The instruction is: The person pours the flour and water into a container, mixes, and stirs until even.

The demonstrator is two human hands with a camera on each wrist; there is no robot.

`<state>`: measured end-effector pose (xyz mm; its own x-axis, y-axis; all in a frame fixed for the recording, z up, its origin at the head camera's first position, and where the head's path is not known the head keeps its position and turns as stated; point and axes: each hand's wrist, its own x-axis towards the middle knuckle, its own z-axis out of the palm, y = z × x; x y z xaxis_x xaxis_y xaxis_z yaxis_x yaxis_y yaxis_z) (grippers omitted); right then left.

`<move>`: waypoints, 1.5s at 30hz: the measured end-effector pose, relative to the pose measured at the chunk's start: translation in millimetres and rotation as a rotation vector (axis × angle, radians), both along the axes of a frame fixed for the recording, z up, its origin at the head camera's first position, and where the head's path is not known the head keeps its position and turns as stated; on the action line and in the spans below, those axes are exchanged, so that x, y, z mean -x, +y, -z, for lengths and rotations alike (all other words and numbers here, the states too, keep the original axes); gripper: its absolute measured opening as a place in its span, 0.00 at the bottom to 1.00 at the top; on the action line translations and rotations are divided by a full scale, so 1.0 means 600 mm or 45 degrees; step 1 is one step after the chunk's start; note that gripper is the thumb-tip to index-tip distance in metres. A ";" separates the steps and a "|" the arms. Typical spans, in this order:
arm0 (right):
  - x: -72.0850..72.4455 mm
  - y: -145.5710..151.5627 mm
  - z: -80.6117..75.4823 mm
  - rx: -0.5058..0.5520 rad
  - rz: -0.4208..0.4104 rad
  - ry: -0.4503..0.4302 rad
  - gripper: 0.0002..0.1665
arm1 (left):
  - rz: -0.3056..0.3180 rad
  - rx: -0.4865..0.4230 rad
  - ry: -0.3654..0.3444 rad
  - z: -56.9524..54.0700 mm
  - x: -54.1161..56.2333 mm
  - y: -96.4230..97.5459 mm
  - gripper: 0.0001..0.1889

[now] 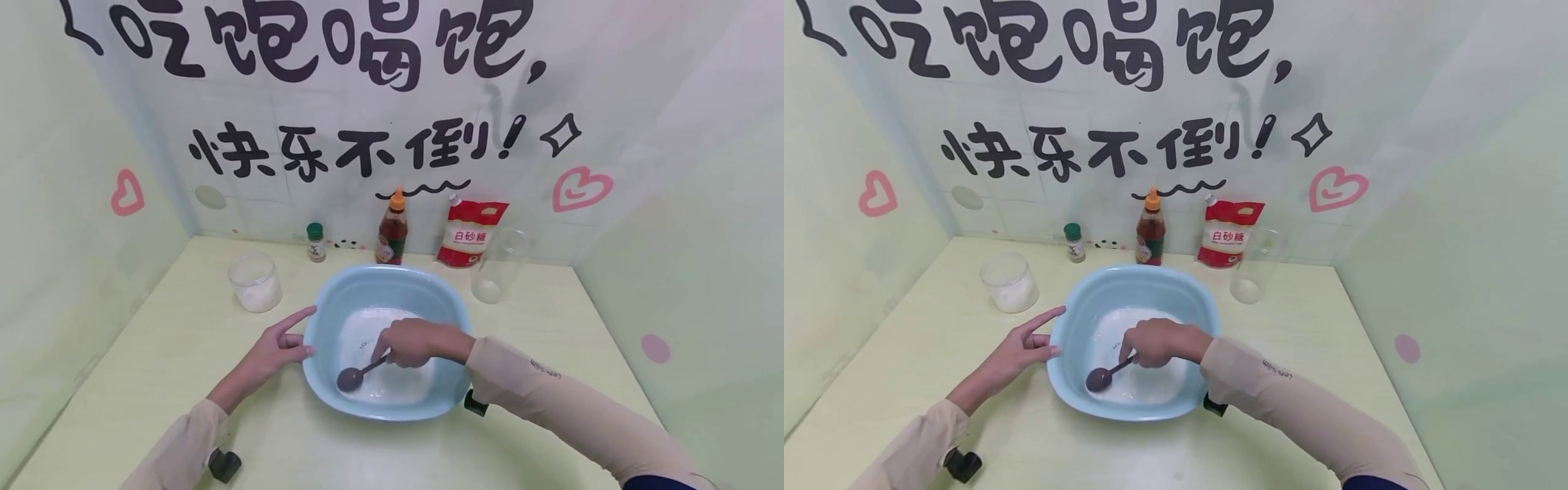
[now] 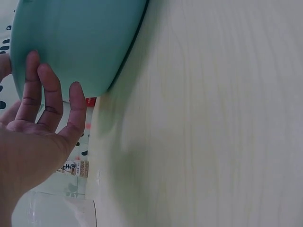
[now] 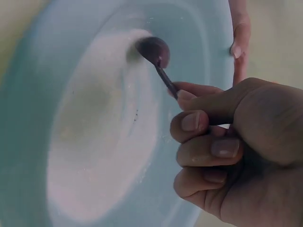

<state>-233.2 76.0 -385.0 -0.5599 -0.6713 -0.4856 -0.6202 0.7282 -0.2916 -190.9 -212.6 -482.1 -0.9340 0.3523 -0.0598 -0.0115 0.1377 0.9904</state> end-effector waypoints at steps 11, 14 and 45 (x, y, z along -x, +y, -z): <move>0.028 0.072 -0.025 -0.179 0.094 0.152 0.13 | 0.017 -0.016 0.009 -0.004 0.000 0.001 0.41; 0.042 0.081 -0.028 -0.137 0.106 0.240 0.14 | 0.013 -0.025 0.012 -0.006 0.001 0.003 0.41; 0.034 0.078 -0.012 -0.089 0.030 0.317 0.16 | -0.027 -0.011 0.016 0.004 0.002 0.002 0.40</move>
